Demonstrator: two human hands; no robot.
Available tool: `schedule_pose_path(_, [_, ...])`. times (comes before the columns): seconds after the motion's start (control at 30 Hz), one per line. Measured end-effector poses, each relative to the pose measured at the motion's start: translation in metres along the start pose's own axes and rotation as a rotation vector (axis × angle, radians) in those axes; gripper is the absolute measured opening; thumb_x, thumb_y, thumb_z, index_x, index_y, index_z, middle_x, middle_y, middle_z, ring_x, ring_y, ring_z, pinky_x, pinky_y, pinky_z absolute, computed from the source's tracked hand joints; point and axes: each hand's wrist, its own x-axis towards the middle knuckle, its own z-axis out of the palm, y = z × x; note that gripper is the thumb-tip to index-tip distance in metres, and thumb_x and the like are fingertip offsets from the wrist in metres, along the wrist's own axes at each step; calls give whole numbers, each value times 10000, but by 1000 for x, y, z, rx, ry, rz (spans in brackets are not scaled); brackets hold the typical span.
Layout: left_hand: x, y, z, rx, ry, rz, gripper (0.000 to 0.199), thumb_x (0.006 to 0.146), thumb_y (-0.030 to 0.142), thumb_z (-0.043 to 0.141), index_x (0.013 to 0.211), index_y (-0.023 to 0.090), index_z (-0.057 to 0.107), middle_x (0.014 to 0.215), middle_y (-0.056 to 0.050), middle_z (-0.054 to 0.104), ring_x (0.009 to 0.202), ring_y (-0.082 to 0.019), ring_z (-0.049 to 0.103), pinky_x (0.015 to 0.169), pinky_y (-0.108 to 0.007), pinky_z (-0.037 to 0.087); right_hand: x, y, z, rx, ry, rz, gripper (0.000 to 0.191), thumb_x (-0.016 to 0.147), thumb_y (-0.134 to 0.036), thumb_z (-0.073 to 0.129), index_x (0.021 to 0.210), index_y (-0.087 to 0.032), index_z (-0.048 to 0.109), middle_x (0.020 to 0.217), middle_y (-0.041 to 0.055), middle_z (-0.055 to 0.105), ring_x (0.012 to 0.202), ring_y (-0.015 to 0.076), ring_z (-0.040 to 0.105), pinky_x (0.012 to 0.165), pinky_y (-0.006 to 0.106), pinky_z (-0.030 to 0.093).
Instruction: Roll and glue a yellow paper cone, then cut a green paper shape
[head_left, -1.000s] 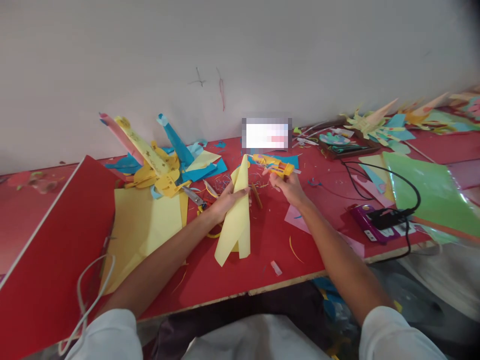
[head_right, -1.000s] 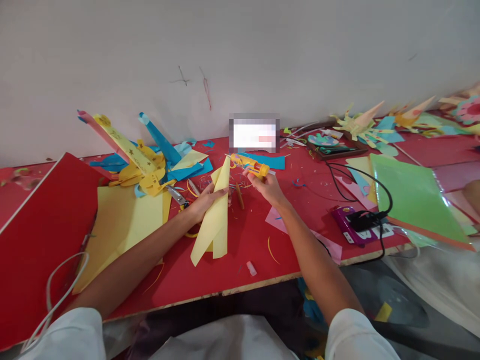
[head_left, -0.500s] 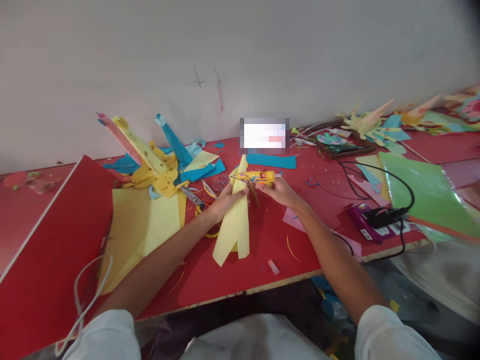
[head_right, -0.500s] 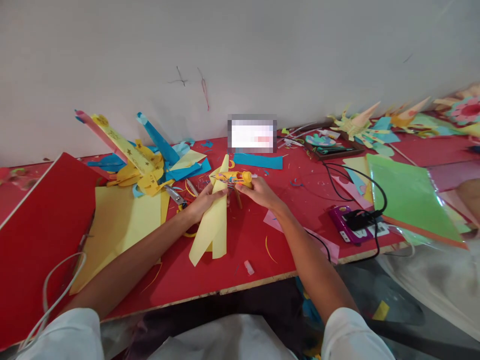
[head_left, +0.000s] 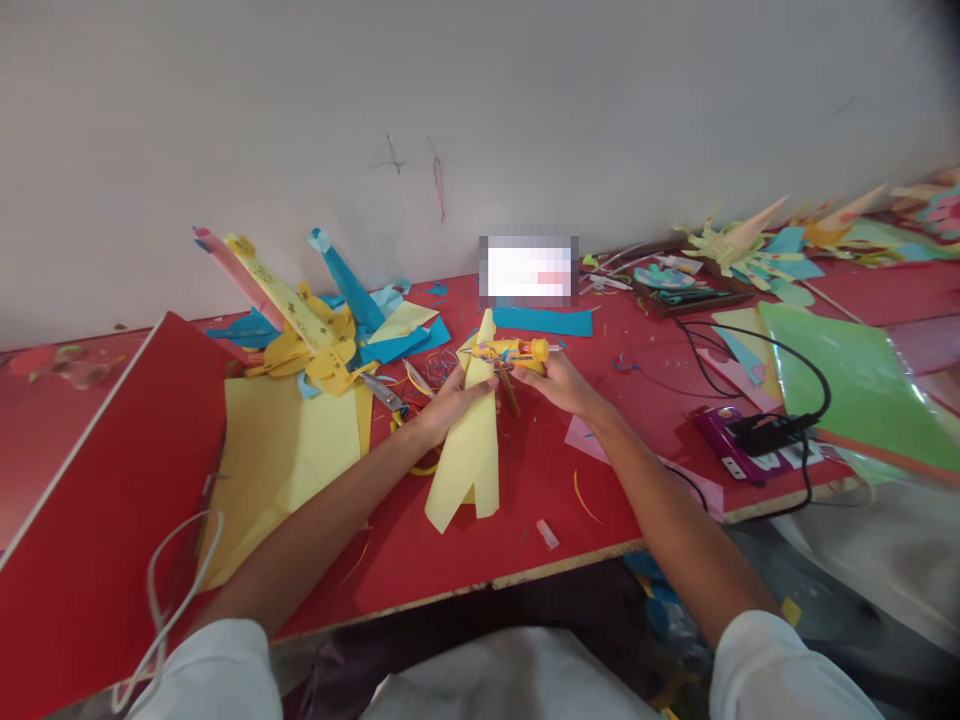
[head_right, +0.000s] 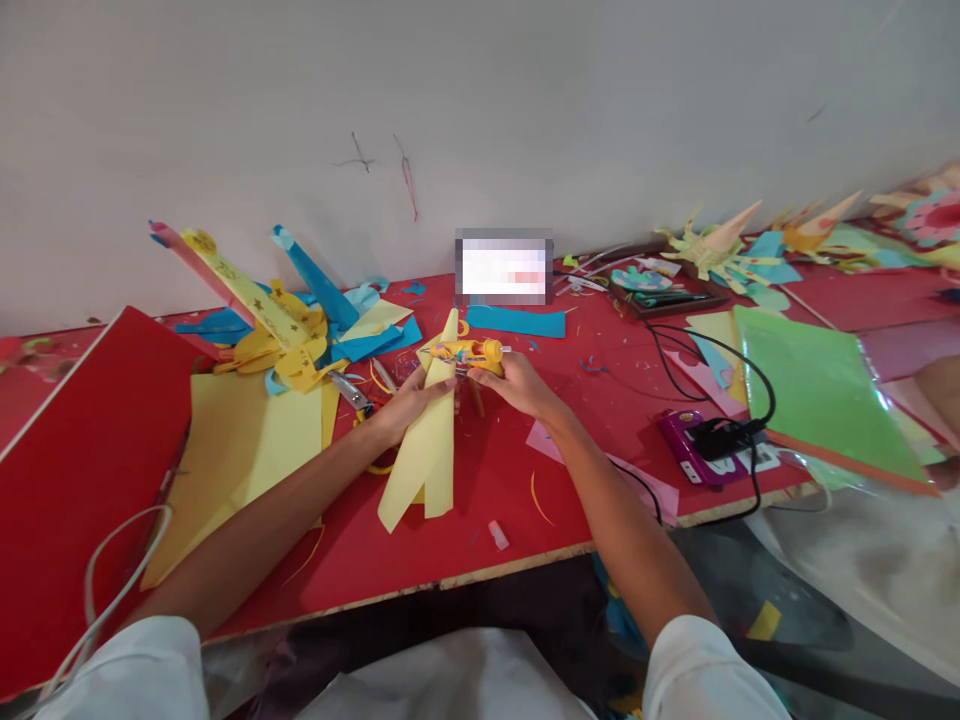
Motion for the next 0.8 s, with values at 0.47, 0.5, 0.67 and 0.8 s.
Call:
schedule_pose_path(0.47, [4, -5, -4, 0, 0, -2, 692, 718, 465, 937, 1236, 212, 555, 805, -19, 723, 634, -176, 694, 594, -286, 570, 0, -2, -3, -41, 7, -12, 667, 873, -827, 638, 1000, -183, 754, 930, 93, 774, 832, 260, 677, 721, 336, 525])
schedule_pose_path(0.5, [4, -5, -3, 1, 2, -1, 689, 717, 466, 938, 1231, 212, 556, 806, -17, 722, 632, -173, 693, 594, -284, 568, 0, -2, -3, -43, 11, -13, 672, 870, -833, 636, 994, -182, 751, 916, 89, 769, 816, 251, 669, 719, 332, 523])
schedule_pose_path(0.67, [-1, 1, 0, 8, -21, 7, 673, 704, 482, 935, 1197, 210, 566, 756, 5, 700, 599, -164, 673, 574, -272, 543, -1, -3, -3, -18, 31, 4, 670, 858, -853, 629, 932, -195, 730, 812, 55, 720, 761, 217, 623, 695, 312, 510])
schedule_pose_path(0.8, [-4, 5, 3, 12, -24, 0, 679, 708, 482, 927, 1210, 211, 558, 734, 10, 690, 591, -167, 665, 579, -280, 537, -5, -2, -7, -5, 12, 23, 625, 878, -831, 626, 886, -215, 731, 742, 47, 664, 771, 236, 626, 677, 319, 501])
